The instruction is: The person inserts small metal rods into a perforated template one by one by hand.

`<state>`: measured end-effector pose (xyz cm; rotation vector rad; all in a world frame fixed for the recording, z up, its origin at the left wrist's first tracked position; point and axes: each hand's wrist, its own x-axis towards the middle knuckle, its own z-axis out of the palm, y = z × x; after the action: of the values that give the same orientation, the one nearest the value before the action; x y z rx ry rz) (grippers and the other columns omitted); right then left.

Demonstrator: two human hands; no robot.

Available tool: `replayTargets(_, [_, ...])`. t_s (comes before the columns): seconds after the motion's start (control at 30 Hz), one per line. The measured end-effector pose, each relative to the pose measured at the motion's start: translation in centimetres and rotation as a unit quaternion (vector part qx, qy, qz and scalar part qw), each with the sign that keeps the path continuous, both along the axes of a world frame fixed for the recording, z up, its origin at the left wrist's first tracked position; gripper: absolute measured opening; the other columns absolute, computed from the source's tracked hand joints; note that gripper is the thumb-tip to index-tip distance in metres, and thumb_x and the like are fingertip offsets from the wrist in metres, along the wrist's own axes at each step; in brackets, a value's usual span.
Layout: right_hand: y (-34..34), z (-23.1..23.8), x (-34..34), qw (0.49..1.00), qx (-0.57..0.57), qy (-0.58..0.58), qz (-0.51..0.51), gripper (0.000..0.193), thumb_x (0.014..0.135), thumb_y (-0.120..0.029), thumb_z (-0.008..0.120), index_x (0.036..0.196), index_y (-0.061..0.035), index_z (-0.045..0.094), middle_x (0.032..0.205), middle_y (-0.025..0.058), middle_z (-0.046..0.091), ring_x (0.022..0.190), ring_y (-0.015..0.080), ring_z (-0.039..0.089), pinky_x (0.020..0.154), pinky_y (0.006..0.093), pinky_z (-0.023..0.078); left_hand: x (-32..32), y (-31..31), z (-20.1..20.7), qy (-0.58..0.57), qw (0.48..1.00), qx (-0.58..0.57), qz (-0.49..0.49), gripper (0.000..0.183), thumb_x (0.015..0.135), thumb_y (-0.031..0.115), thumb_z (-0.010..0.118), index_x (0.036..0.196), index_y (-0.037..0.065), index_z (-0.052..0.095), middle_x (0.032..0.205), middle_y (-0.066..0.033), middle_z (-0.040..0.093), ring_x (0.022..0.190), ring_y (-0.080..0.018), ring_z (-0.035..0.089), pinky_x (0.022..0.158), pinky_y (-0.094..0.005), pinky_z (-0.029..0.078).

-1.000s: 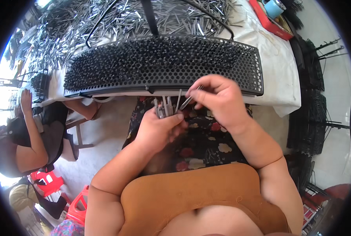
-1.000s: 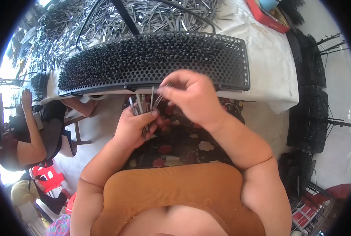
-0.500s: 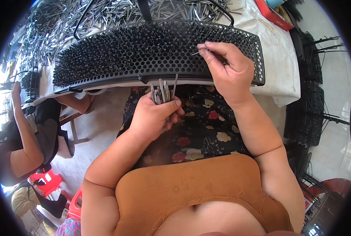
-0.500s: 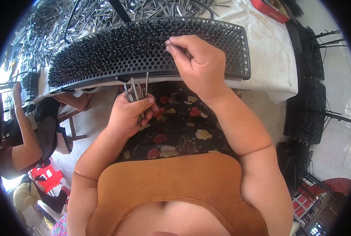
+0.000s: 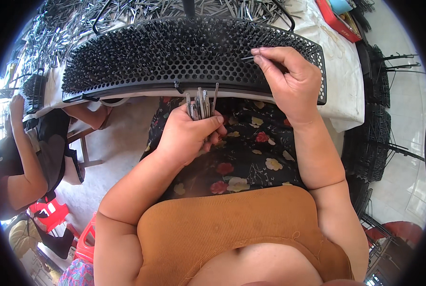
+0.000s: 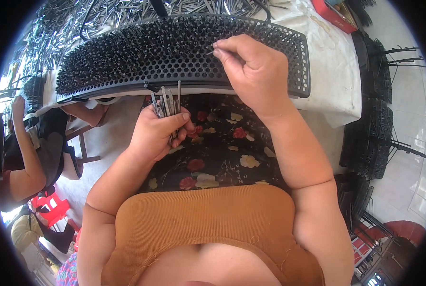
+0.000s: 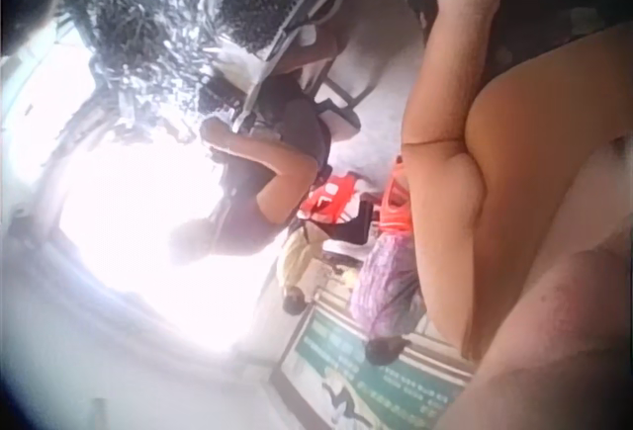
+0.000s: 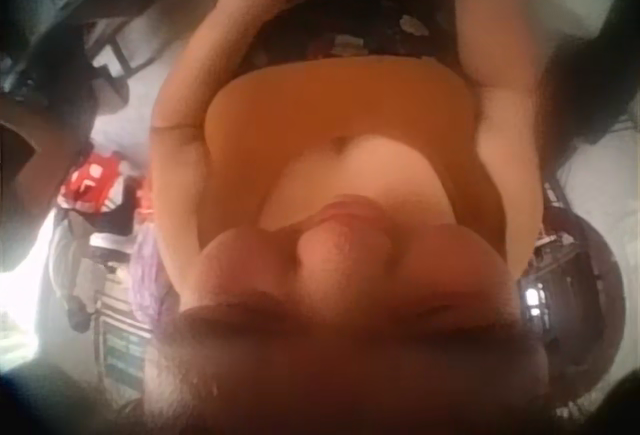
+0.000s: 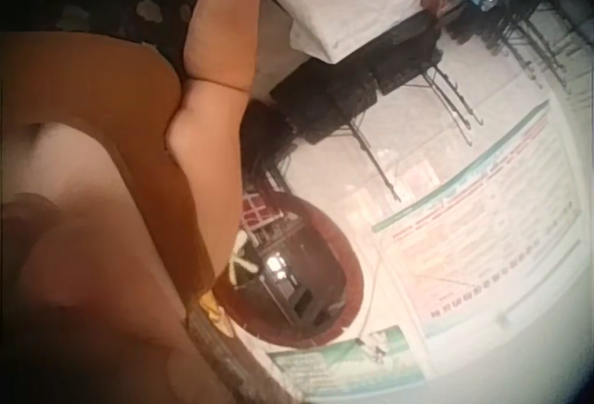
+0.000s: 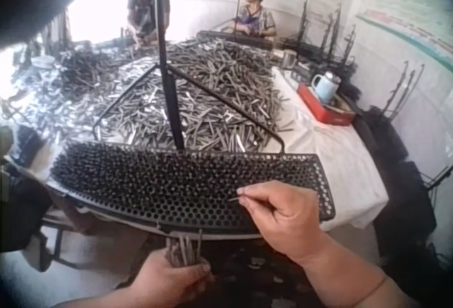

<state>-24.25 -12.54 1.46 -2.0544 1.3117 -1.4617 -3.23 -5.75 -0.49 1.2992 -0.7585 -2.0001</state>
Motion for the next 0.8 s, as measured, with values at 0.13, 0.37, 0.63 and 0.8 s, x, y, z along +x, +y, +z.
replayTargets(0.13, [-0.6,0.5,0.5,0.993,-0.037,0.108,0.013,0.015,0.076,-0.006,0.076,0.09,-0.0089,0.073,0.087,0.0042,0.073,0.079,0.021,0.07,0.066,0.0297,0.054,0.0,-0.2,0.1,-0.043,0.999,0.004,-0.028,0.008,0.09,0.01,0.066,0.088,0.004,0.061,0.073,-0.0051,0.066,0.057,-0.0085,0.059,0.044,-0.0223,0.043])
replayTargets(0.37, [-1.6,-0.1,0.0,0.955,-0.14,0.261,0.017,0.017,0.076,-0.008,0.075,0.093,-0.0098,0.074,0.091,0.0046,0.073,0.09,0.0256,0.068,0.075,0.0366,0.053,0.1,-0.1,0.3,-0.055,0.998,0.005,-0.033,0.008,0.089,0.01,0.066,0.088,0.005,0.061,0.074,-0.0041,0.066,0.057,-0.0077,0.058,0.044,-0.0215,0.042])
replayTargets(0.63, [4.3,2.1,2.5,0.936,0.306,-0.083,0.156,0.019,0.086,0.006,0.067,0.104,0.0023,0.065,0.093,0.0087,0.071,0.086,0.0119,0.067,0.077,0.0238,0.054,0.0,0.4,1.6,-0.032,0.997,-0.047,-0.056,0.011,0.087,0.007,0.069,0.094,0.003,0.061,0.075,-0.0041,0.066,0.057,-0.0071,0.057,0.044,-0.0216,0.043])
replayTargets(0.8, [1.0,1.3,0.3,0.992,0.102,-0.078,-0.009,0.014,0.087,0.007,0.065,0.098,0.0013,0.058,0.094,0.0101,0.07,0.086,0.0146,0.069,0.077,0.0242,0.055,0.2,0.5,0.5,0.002,0.999,0.001,-0.035,0.02,0.086,0.005,0.071,0.103,0.001,0.06,0.077,-0.004,0.065,0.058,-0.0079,0.057,0.045,-0.0219,0.043])
